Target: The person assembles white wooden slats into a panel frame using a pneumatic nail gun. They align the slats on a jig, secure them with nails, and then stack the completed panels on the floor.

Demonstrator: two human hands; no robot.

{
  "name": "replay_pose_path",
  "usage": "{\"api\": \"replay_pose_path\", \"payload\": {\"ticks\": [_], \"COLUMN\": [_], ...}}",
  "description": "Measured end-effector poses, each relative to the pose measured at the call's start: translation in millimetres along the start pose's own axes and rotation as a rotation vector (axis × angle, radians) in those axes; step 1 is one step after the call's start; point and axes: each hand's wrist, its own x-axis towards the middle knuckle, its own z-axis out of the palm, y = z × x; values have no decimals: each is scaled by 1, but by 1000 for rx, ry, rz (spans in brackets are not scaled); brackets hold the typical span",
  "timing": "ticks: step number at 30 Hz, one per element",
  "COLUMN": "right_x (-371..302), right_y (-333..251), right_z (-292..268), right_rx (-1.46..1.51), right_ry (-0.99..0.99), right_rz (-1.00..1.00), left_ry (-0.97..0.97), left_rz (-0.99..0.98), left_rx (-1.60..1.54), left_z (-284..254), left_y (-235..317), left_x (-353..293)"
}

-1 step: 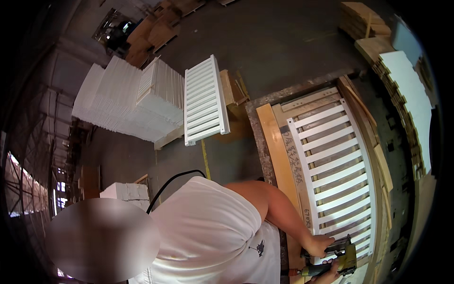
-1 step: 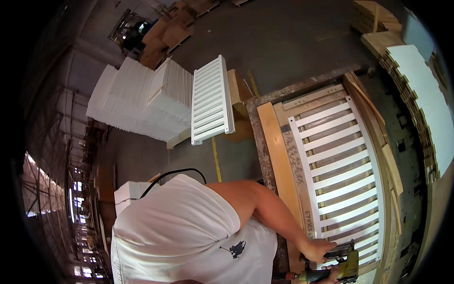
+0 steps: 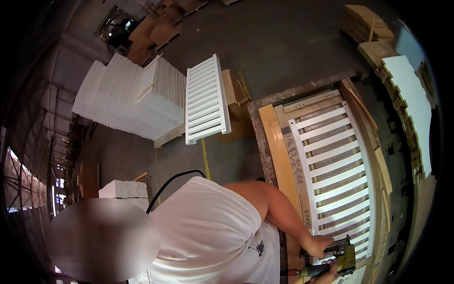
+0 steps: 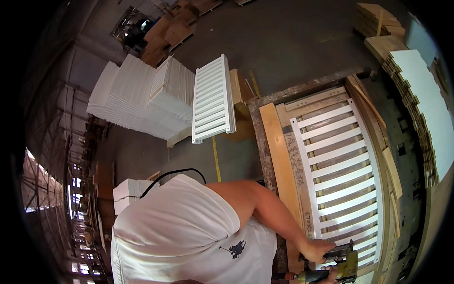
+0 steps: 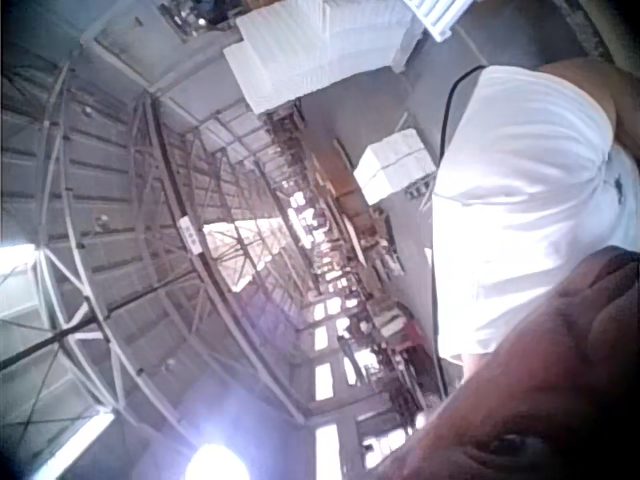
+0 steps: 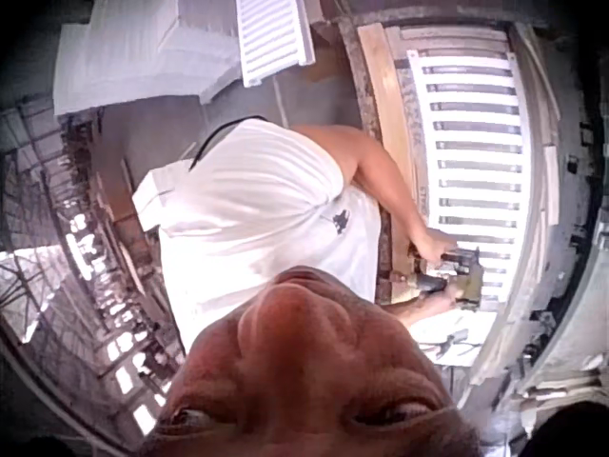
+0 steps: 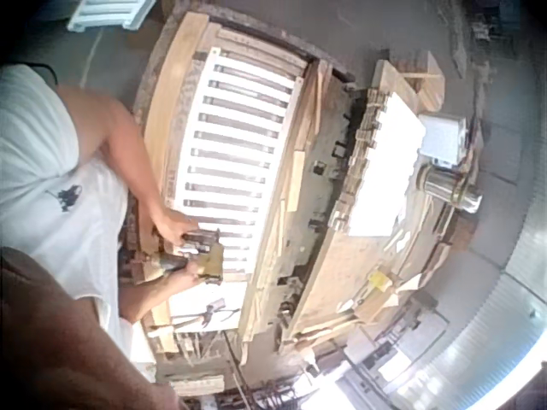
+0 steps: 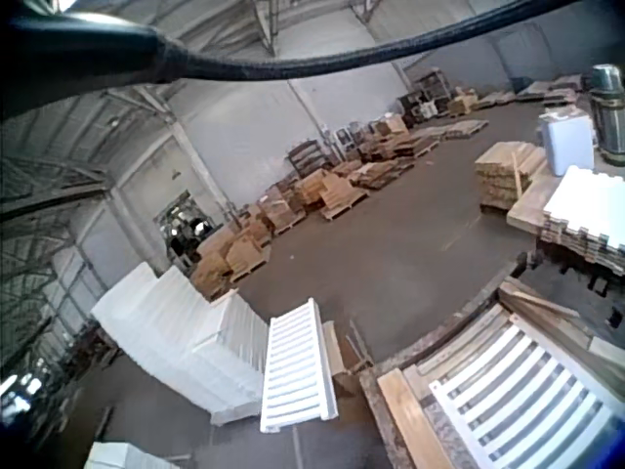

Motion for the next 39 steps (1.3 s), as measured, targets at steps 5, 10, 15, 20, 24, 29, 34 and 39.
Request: {"api": "replay_pose_path", "payload": {"ticks": [5,10,15,20,24,29,34,39], "right_x": [-12,-41,-70,-83,-84,-57,-40,-29], "right_y": [-7,-5,-8,-7,1,15,20,12], "right_z": [20,4,-16,-59,-88,-117,-109,-99], "right_rx": [-175,-91,-28,103,140,100,131,108], "right_ry": [-37,-42,150,190,277,149,54,29], "right_rz": [-65,96,116,171,225,302,292,326], "left_ry": [81,-57,-310,-463,-301,-410,-330,-325], "left_rz": [136,26,-5,-9,351,164,205,112], "left_rx": [-60,62,-391,-118,448,440,183,48], "left_z": [14,28,43,68,105,126,120,115], "left_y": [-38,-27,-12,14,-3,-13,-22,-18], "left_x": [14,4,-17,-13,-7,9,8,9]}}
